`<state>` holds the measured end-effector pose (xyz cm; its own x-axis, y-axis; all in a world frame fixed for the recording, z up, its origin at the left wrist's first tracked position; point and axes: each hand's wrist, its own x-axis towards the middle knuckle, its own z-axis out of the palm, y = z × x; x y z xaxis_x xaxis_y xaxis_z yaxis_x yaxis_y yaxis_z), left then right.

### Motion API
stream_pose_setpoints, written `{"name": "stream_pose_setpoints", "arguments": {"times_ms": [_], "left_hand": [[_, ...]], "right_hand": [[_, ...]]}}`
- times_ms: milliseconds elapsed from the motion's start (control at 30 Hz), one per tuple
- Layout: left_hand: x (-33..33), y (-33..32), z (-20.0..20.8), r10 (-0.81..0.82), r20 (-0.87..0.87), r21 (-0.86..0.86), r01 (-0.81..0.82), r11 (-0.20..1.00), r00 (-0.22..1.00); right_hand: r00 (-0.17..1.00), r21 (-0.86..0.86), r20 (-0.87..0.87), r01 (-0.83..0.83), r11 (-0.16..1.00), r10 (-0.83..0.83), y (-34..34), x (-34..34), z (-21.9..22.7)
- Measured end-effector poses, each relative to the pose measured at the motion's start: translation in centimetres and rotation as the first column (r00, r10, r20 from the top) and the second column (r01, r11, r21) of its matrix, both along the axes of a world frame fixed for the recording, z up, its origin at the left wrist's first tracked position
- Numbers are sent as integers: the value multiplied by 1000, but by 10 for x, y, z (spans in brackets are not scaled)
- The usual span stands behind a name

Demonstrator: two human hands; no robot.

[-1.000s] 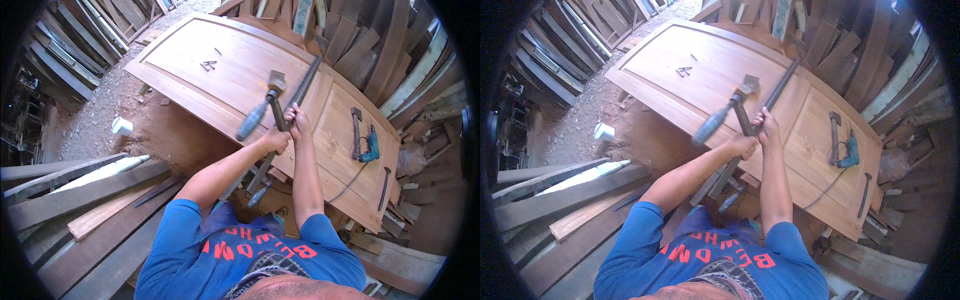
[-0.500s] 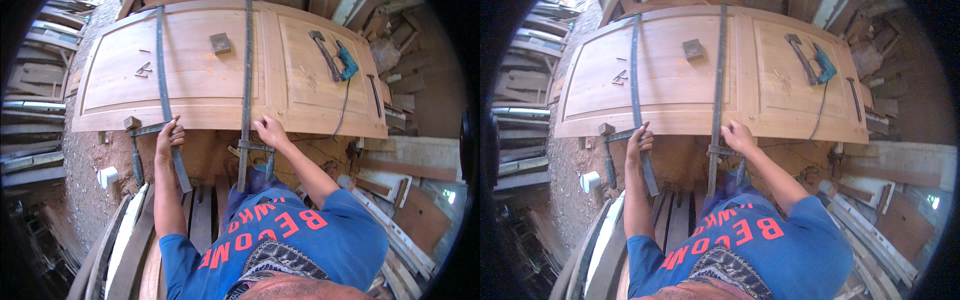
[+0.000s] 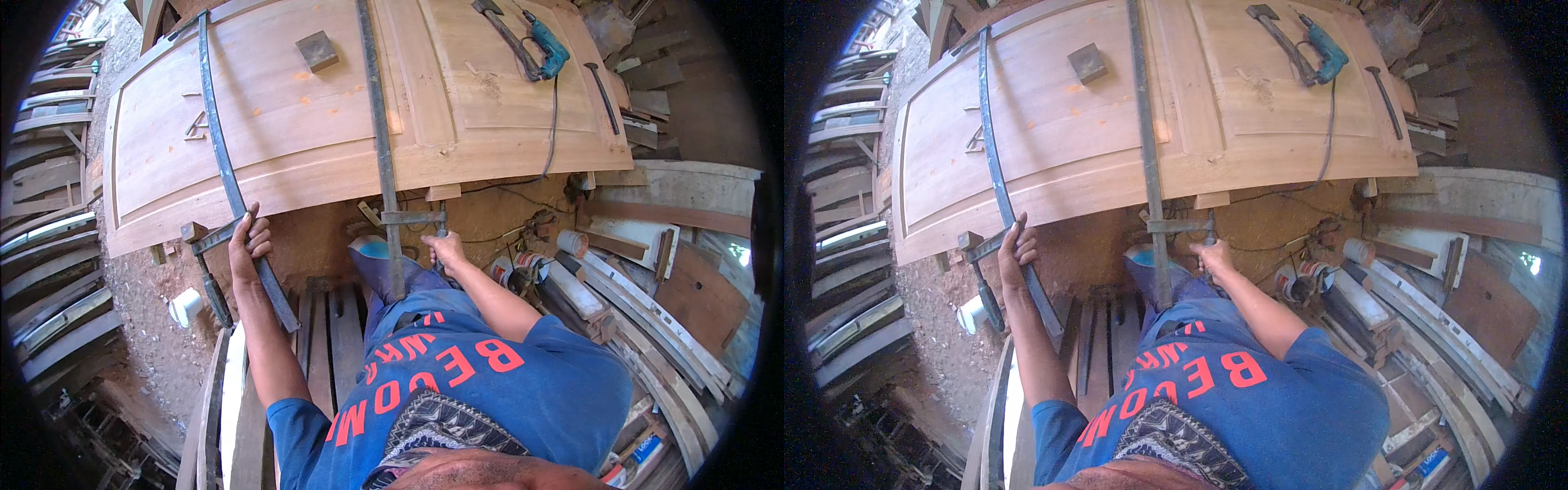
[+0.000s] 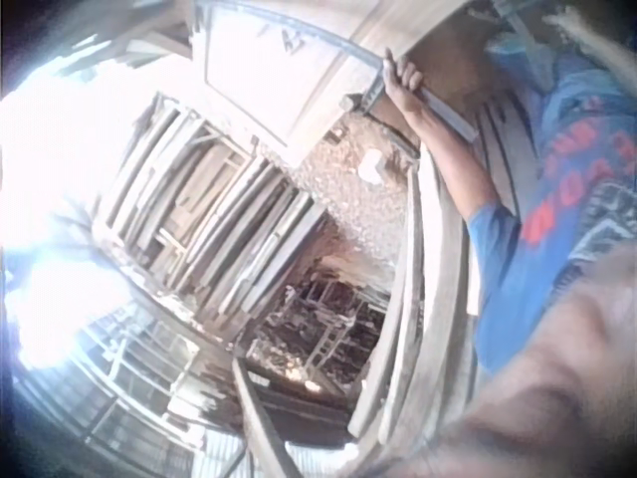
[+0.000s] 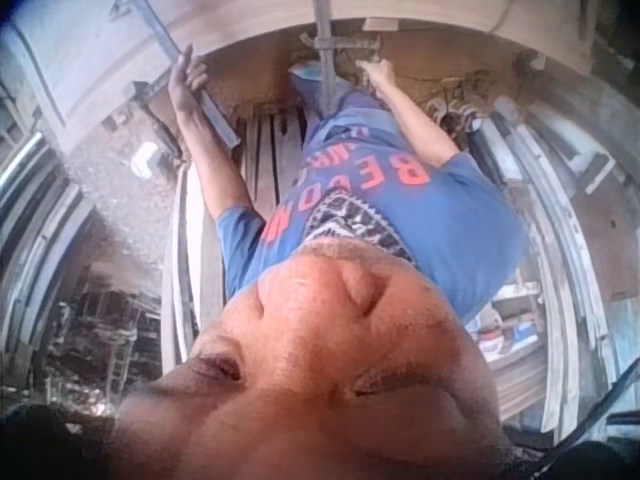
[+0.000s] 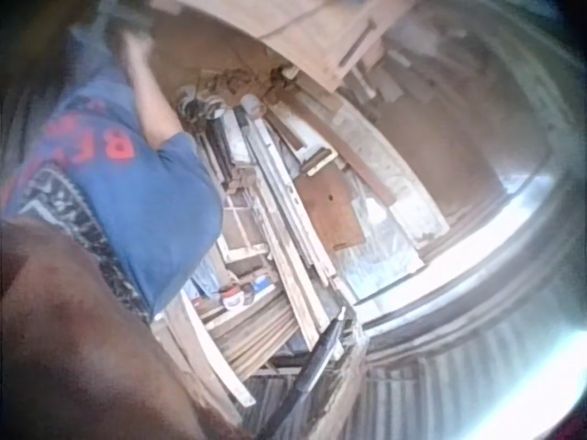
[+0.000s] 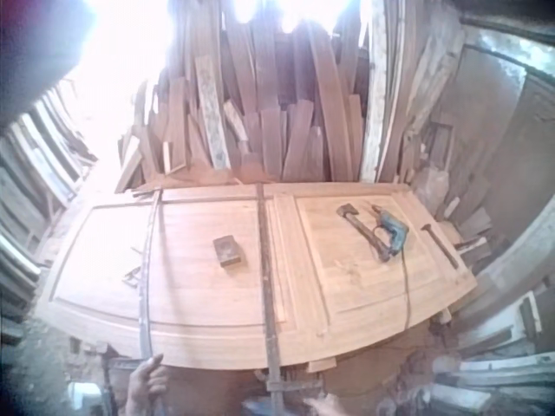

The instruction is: The person assembles a wooden door by securing a frame using clamps, a hammer, and a power drill. They position small wooden blocks, tighten the clamps to hold the pieces together, and use a hammer to tap the frame into alignment before drilling screws.

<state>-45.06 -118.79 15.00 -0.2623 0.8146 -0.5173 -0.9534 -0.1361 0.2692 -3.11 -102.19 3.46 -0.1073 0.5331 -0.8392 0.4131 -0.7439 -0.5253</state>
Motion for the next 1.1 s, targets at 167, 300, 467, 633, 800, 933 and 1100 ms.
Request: {"name": "stream_pose_setpoints", "arguments": {"times_ms": [167, 300, 467, 633, 800, 933, 1100], "left_hand": [[-8, -9, -3, -39, -52, -53, 36, 998, 998], [-15, -20, 1, -73, -130, -177, 49, 983, 989], [-51, -53, 11, -155, -142, -265, 113, 958, 978], [-77, -71, 43, -157, -59, -225, 140, 964, 986], [-82, -80, 47, -161, -123, -296, 119, 948, 979], [-84, -74, 47, -157, -129, -270, 117, 956, 979], [-102, -85, 47, -196, -218, -274, 133, 952, 956]], "right_hand": [[996, -88, -85, -34, 996, 26, 6, 11, -6], [978, -158, -209, -32, 987, -1, 12, 15, 1], [979, -178, -191, 38, 983, -73, 9, 11, 0], [1000, -138, -29, -9, 990, 5, 8, 3, 12], [998, -62, 46, -27, 998, 30, 7, 1, 2], [981, -9, 158, -108, 994, 108, 13, 8, -3], [734, 356, 643, -538, 764, 217, 29, -20, 33]]}}
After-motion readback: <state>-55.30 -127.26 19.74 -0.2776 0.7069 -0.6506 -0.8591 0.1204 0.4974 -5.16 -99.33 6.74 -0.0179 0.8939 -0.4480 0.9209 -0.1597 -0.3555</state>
